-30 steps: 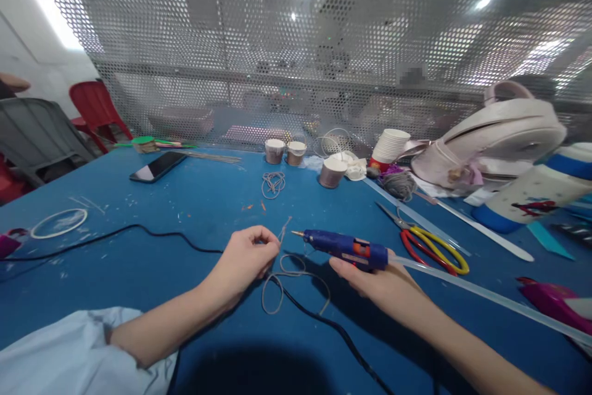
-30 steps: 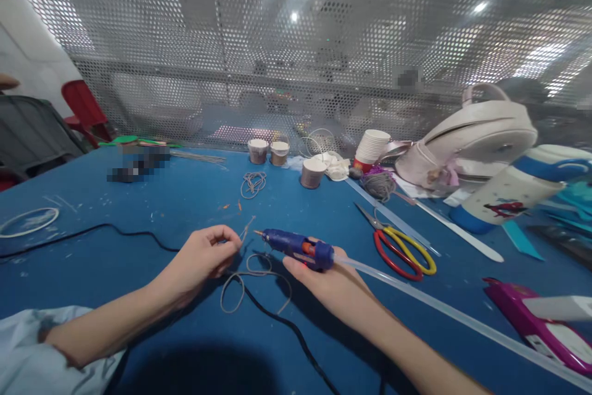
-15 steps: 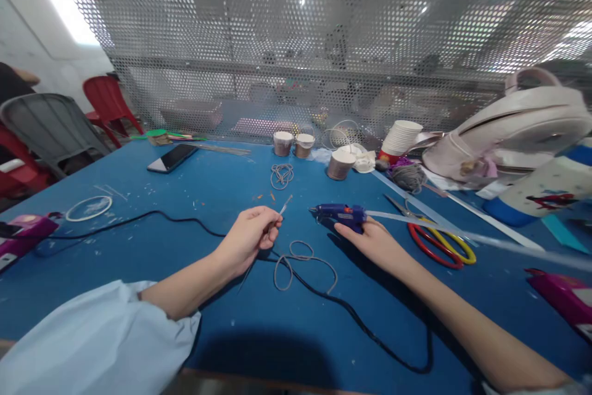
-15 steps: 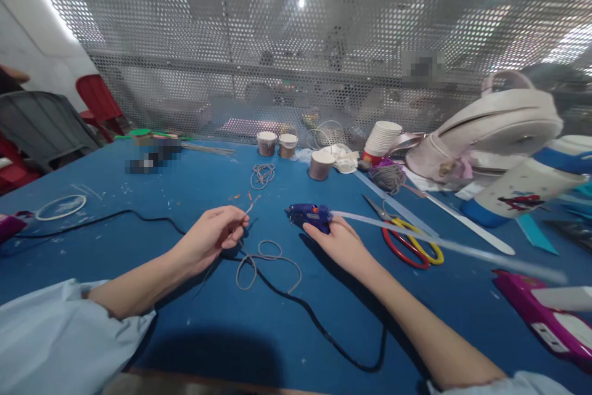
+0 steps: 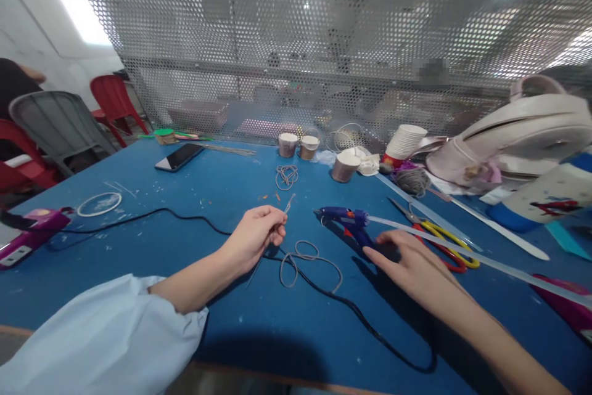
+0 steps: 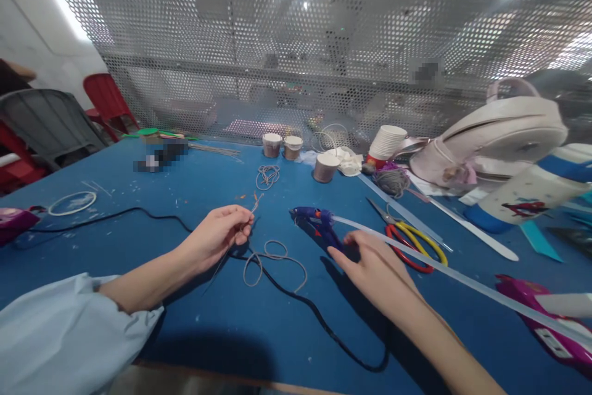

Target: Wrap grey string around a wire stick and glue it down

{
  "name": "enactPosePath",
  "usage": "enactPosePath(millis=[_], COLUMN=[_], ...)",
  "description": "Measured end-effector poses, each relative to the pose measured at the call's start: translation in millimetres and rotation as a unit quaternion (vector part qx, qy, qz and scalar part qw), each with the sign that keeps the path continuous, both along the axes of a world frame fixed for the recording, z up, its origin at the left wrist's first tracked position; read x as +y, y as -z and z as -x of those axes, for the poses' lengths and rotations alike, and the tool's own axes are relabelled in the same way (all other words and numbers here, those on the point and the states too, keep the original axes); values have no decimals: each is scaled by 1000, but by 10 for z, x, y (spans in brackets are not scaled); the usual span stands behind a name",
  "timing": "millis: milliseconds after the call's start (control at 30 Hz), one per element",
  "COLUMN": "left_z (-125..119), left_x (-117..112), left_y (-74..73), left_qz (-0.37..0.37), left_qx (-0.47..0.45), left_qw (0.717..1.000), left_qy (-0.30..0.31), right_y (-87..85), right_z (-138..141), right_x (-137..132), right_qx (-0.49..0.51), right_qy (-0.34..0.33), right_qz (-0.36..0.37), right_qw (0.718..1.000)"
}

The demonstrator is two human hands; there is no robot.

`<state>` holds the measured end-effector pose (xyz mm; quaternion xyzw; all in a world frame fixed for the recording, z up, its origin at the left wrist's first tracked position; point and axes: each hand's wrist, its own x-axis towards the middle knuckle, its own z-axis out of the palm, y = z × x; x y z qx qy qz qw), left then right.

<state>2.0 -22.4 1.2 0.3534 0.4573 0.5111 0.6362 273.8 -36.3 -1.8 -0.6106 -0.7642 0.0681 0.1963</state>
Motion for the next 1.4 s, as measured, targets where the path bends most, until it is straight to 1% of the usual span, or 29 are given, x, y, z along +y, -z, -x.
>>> enactPosePath(millis=[33,67,100,167,233,300,367,467,533,600,700,867,933,1033,1067,1300,1400], left_z=[-5,-14,-26,-58,-95,-124,-140,-139,-131,-123,-120,-123,-121,-114,-113,-122,-116], left_x=[-9,-22,-38,-80,-129,-172,-195,-195,-185,-179,-180,-186,-186,-189,-192,-214,-200], left_y=[-4,-7,-10,-15,-22,-30,-34,-30,-19,-5,13,13,10,14,17,5,6], left_qz=[-2,-5,-7,-9,-10,-11,-14,-13,-8,1,13,10,1,-9,-7,-15,-20], left_qx=[-3,-6,-9,-15,-18,-17,-18,-14,-7,-3,-1,16,32,55,59,49,54], left_qw=[1000,1000,1000,999,999,998,998,998,998,998,998,999,999,998,998,998,998], left_qy=[1,4,10,27,43,54,58,58,60,63,61,38,27,17,16,24,23], right_y=[-42,-94,-153,-263,-314,-283,-193,-49,13,46,72,103,106,106,107,125,113], right_z=[-2,21,71,249,491,732,928,1121,1192,1226,1237,1225,1219,1210,1207,1210,1219], right_x=[-84,-169,-246,-343,-328,-213,-60,97,122,111,97,123,125,113,108,107,106], right_qx=[-5,-1,20,103,182,274,381,506,553,583,615,642,662,697,704,714,730], right_qy=[15,23,15,-58,-99,-111,-101,-102,-106,-89,-60,-59,-51,-34,-30,-36,-26], right_qz=[-11,-8,12,84,148,193,206,238,258,266,269,287,300,322,327,348,350], right_qw=[1000,1000,1000,989,967,936,895,823,785,763,738,709,685,639,630,606,587])
